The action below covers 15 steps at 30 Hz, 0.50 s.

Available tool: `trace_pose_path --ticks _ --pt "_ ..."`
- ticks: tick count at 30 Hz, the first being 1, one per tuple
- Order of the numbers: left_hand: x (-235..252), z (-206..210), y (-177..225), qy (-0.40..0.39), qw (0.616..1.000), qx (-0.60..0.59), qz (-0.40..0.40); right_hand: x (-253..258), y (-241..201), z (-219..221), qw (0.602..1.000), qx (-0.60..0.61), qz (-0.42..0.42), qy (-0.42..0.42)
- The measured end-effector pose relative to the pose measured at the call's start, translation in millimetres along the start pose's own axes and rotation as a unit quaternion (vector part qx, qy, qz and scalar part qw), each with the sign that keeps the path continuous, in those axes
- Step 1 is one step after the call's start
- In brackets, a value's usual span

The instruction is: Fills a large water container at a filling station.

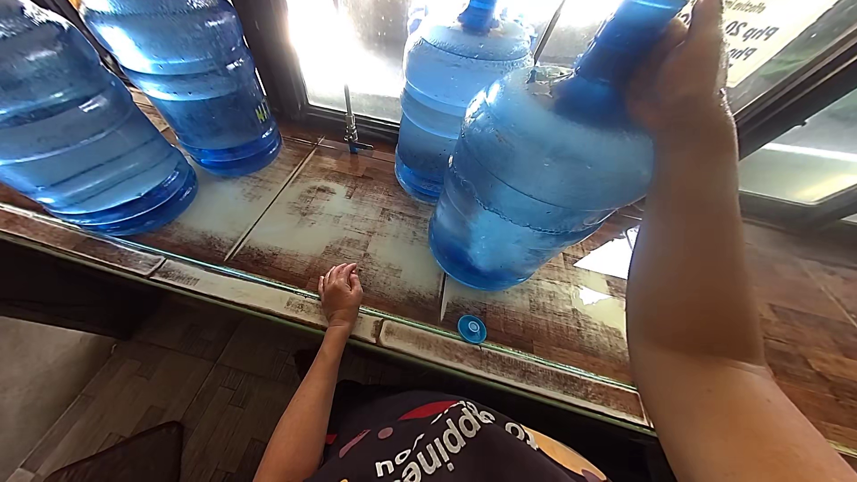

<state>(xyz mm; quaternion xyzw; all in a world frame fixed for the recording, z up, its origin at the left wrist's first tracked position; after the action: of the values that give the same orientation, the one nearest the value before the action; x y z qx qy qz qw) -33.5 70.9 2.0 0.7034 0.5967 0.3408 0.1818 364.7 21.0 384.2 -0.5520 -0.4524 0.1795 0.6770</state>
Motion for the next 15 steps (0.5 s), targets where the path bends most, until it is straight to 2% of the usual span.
trace_pose_path --ticks 11,15 --pt "0.3 0.5 -0.4 0.000 1.000 -0.006 0.004 0.4 0.4 -0.7 1.000 0.000 0.008 0.012" --pt "0.5 0.0 0.2 -0.001 1.000 -0.003 0.006 2.9 1.2 -1.0 1.000 -0.006 -0.005 -0.010"
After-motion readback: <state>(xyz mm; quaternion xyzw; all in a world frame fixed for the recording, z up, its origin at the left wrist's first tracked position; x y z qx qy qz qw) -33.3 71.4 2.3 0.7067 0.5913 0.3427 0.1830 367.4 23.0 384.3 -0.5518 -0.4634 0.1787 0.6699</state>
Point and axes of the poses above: each hand's wrist, its own x-axis towards the middle knuckle, its own z-axis out of the palm, y = z × x, the point moved 5 cm from there along x, towards the middle knuckle, and after that the axes turned 3 degrees about y, right-handed, at the moved point
